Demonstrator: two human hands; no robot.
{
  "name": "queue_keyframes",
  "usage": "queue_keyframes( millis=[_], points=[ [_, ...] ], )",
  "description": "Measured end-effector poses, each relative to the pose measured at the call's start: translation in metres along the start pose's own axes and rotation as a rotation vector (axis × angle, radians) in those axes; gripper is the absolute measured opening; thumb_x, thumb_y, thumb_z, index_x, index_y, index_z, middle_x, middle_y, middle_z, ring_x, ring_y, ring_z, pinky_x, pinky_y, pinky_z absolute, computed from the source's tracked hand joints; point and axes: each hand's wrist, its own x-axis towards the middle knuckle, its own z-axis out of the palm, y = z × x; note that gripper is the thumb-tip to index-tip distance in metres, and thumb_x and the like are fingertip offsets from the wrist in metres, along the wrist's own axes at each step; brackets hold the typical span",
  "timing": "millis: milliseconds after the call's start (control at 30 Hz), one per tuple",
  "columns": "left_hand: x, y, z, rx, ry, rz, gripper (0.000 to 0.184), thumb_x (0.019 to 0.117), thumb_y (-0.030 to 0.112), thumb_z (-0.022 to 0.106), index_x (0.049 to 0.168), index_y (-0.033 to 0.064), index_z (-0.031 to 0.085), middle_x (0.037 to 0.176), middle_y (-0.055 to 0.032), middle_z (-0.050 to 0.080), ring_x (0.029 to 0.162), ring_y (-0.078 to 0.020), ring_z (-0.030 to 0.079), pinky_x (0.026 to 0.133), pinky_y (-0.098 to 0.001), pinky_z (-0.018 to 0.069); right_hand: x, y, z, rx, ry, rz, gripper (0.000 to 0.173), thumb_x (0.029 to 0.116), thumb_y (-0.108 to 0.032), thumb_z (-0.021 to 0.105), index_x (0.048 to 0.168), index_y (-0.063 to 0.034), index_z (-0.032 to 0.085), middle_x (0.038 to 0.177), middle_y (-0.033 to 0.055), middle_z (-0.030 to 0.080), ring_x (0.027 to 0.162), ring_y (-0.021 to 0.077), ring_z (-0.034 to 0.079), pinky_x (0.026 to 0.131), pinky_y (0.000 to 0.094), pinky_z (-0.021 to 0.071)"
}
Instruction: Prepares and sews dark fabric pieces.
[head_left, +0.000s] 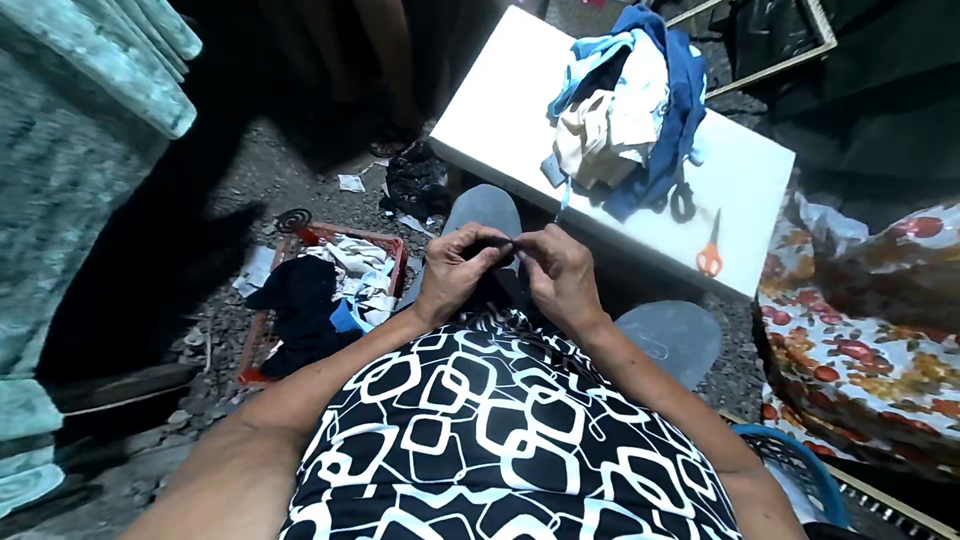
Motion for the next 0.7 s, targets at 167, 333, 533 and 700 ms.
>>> queue_keyframes(
  millis=[167, 333, 533, 700],
  points=[
    [0.012, -0.012, 0.007, -0.091, 0.128, -0.027, 0.011, 0.0905, -0.001, 0.072, 0.101, -0.0027, 0.072, 0.093, -0.0067, 0.074, 0.083, -0.0099, 0.071, 0.078, -0.0269, 0.0612, 0.003, 0.004, -0.006, 0.223, -0.065, 0.175, 0.013, 0.0944, -0.005, 0.066, 0.103, -0.0018, 0.076, 0.088, 0.0061, 0.066, 0.073, 0.008, 0.062, 0.069, 0.0229, 0.055],
    [0.016, -0.011, 0.009, -0.278, 0.144, -0.282, 0.007, 0.0923, 0.001, 0.071, 0.099, -0.0016, 0.071, 0.088, -0.0067, 0.073, 0.079, -0.0123, 0.07, 0.076, -0.0307, 0.0601, 0.005, 0.004, -0.011, 0.411, -0.133, 0.261, 0.015, 0.0946, 0.0, 0.063, 0.103, -0.0007, 0.075, 0.09, 0.005, 0.068, 0.076, 0.0063, 0.062, 0.07, 0.022, 0.0543],
    [0.017, -0.009, 0.009, -0.474, 0.124, -0.478, 0.005, 0.0965, 0.004, 0.066, 0.097, -0.0001, 0.069, 0.083, -0.0069, 0.071, 0.075, -0.013, 0.068, 0.073, -0.0321, 0.0595, 0.004, 0.004, -0.016, 0.59, -0.186, 0.371, 0.017, 0.095, 0.003, 0.062, 0.107, 0.0003, 0.074, 0.094, 0.0028, 0.071, 0.069, 0.0029, 0.057, 0.06, 0.0185, 0.0469],
    [0.019, -0.006, 0.008, -0.529, 0.117, -0.534, 0.005, 0.0975, 0.004, 0.065, 0.097, 0.0004, 0.069, 0.083, -0.0071, 0.071, 0.075, -0.0127, 0.068, 0.073, -0.0323, 0.0597, 0.003, 0.006, -0.017, 0.656, -0.21, 0.393, 0.02, 0.0945, 0.004, 0.061, 0.11, 0.0001, 0.074, 0.095, 0.0025, 0.071, 0.069, 0.0034, 0.057, 0.06, 0.0189, 0.0473]
  ],
)
